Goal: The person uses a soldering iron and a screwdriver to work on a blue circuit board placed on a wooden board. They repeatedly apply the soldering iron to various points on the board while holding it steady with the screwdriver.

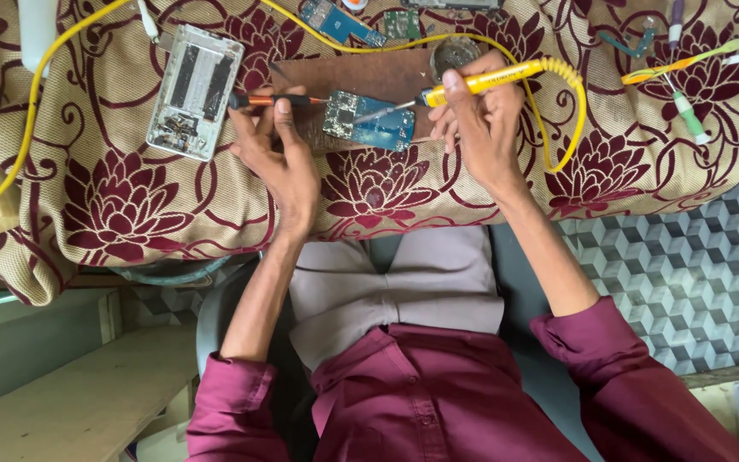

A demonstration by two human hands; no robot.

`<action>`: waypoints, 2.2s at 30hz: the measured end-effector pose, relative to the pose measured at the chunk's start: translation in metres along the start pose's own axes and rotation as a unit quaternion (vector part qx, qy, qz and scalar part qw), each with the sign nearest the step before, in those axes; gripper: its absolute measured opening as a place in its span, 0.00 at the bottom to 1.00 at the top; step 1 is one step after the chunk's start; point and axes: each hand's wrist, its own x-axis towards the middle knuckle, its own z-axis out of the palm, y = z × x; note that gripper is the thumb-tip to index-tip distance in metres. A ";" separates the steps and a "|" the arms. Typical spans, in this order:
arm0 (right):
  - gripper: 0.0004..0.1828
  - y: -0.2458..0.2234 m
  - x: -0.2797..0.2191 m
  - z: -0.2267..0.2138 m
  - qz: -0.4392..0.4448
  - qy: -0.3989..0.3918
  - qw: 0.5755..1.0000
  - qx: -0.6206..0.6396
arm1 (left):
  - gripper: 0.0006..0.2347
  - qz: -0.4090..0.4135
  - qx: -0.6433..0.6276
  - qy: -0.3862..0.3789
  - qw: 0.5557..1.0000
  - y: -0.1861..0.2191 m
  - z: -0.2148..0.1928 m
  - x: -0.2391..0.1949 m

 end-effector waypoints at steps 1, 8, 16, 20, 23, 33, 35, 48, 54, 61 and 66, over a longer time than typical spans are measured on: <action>0.13 0.000 0.000 0.000 -0.002 -0.001 1.000 -0.001 | 0.11 -0.002 -0.010 -0.001 1.000 -0.001 0.000 -0.001; 0.09 -0.012 0.009 0.003 -0.040 -0.010 0.999 -0.033 | 0.14 0.003 0.119 0.017 0.993 0.004 -0.003 -0.001; 0.07 -0.016 0.013 0.005 -0.065 -0.019 0.995 -0.077 | 0.13 0.040 0.188 0.015 0.981 0.004 -0.005 -0.006; 0.08 -0.015 0.010 0.003 -0.053 -0.017 0.996 -0.072 | 0.10 0.074 0.212 0.019 0.974 0.001 -0.004 -0.008; 0.09 -0.014 0.008 0.004 -0.052 -0.011 0.998 -0.046 | 0.07 0.080 0.237 0.016 0.968 0.001 -0.006 -0.011; 0.12 -0.008 -0.006 0.006 -0.046 0.020 0.999 -0.009 | 0.08 0.129 0.243 0.029 0.961 -0.006 -0.005 -0.016; 0.12 -0.009 -0.014 0.008 -0.046 0.023 0.999 0.004 | 0.07 0.124 0.259 0.031 0.957 -0.007 -0.005 -0.017; 0.12 -0.013 -0.019 0.015 -0.048 0.071 0.996 -0.022 | 0.09 0.115 0.244 0.051 0.962 -0.001 -0.005 -0.018; 0.12 -0.013 -0.010 0.012 -0.065 0.058 0.996 -0.021 | 0.08 0.110 0.259 0.041 0.959 0.002 -0.005 -0.018; 0.12 -0.004 -0.009 0.007 -0.027 0.071 0.997 0.031 | 0.07 0.171 0.293 0.050 0.939 0.005 -0.002 -0.024; 0.13 0.000 -0.012 0.006 -0.029 0.075 0.996 0.038 | 0.06 0.169 0.279 0.033 0.945 0.011 -0.005 -0.025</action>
